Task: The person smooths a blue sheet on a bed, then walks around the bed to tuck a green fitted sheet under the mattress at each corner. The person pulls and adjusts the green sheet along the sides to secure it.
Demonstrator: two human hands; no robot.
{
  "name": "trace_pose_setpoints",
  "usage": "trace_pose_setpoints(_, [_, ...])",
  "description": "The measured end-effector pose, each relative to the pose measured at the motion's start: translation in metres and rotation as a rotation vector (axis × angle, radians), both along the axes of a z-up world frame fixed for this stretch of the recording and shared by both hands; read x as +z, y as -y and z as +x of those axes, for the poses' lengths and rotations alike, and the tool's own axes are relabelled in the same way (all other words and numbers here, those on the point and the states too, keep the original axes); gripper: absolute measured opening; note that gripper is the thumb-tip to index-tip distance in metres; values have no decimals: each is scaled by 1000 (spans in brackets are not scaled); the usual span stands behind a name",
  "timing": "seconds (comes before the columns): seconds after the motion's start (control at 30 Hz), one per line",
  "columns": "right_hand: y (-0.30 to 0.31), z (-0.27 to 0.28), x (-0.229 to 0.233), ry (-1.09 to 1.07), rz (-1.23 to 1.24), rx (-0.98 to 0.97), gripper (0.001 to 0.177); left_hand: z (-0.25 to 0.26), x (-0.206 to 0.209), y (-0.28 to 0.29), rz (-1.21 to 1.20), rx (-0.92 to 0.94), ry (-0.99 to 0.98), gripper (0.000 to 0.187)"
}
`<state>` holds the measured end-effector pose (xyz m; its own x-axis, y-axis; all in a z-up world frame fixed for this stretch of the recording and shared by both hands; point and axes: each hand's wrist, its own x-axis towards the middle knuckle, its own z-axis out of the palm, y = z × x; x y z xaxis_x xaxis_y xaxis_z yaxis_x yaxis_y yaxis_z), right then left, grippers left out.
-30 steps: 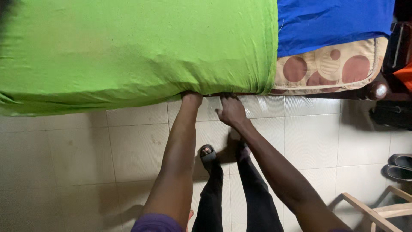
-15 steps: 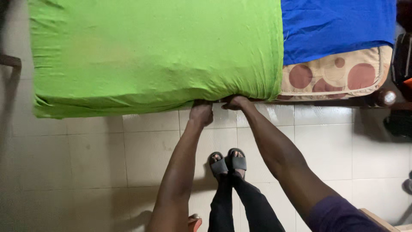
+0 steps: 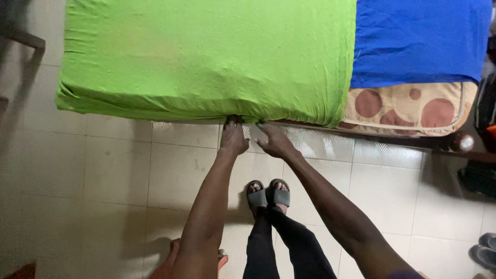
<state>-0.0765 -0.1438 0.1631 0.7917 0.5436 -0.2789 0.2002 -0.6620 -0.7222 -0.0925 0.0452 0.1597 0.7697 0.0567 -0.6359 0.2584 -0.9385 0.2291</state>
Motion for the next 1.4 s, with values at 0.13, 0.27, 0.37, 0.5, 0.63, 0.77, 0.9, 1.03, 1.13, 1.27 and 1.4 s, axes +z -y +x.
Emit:
trace_pose_setpoints(0.13, [-34, 16, -16, 58, -131, 155, 95, 12, 14, -12, -6, -11, -70, 86])
trace_pose_setpoints(0.27, [-50, 26, -6, -12, -277, 151, 100, 24, 9, -28, 14, -55, -59, 67])
trace_pose_setpoints(0.37, [-62, 42, -5, -151, -406, 176, 88, 48, -22, -34, 39, -40, -237, 54])
trace_pose_setpoints(0.5, [-73, 62, -29, -201, -470, 219, 80, 70, -95, -34, 202, -215, -201, 75])
trace_pose_setpoints(0.63, [-89, 74, -74, -210, -525, 247, 73, 96, -144, -37, 268, -304, -85, 72])
trace_pose_setpoints(0.77, [-95, 85, -122, -185, -537, 228, 66, 111, -158, -45, 204, -300, -3, 69])
trace_pose_setpoints(0.9, [-98, 94, -165, -180, -546, 190, 59, 133, -166, -49, 143, -371, 8, 66])
trace_pose_setpoints(1.03, [-100, 93, -184, -204, -543, 138, 53, 136, -173, -61, 94, -445, 16, 64])
trace_pose_setpoints(1.13, [-110, 87, -163, -223, -541, 72, 49, 136, -173, -78, 76, -497, 23, 62])
trace_pose_setpoints(1.27, [-120, 54, -90, -282, -546, -56, 45, 139, -167, -80, 39, -567, 58, 59])
trace_pose_setpoints(1.4, [-128, 1, -23, -146, -376, -190, 43, 122, -146, -73, -20, -584, 98, 57])
